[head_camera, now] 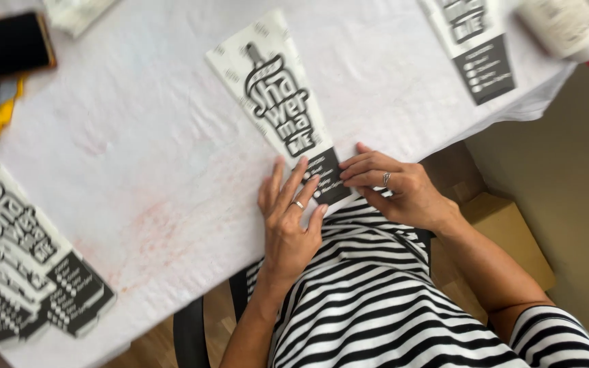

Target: Folding and stacking printed food packaging labels at a workstation.

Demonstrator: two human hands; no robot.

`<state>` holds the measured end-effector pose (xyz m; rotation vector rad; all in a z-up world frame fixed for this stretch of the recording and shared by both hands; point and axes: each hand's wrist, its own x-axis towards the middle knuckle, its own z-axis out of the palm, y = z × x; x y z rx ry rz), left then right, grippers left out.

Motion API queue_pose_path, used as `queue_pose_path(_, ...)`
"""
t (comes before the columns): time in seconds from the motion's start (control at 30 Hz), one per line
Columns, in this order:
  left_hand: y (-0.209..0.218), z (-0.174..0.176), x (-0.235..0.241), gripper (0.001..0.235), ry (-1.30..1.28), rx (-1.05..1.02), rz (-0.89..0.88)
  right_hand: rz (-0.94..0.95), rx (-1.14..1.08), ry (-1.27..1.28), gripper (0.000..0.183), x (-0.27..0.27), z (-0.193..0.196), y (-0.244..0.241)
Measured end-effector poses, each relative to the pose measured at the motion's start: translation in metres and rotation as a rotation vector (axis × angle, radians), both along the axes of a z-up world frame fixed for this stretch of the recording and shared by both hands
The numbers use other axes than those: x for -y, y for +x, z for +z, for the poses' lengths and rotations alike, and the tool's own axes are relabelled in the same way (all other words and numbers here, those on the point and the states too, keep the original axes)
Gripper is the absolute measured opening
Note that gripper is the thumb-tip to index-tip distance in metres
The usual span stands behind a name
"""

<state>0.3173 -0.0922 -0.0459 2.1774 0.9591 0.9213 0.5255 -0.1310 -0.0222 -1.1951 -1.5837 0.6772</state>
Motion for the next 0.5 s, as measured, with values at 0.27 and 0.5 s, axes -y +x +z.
queue_pose_path(0.27,0.063,-0.006,-0.025,0.057,0.111,-0.101,-0.142,-0.446,0.242,0.088,0.023,0.022,-0.007,0.105)
queue_pose_path(0.5,0.157,-0.025,-0.030,0.051,0.127,-0.088,-0.206,-0.608,0.433,0.076,0.023,0.029,-0.039,0.144)
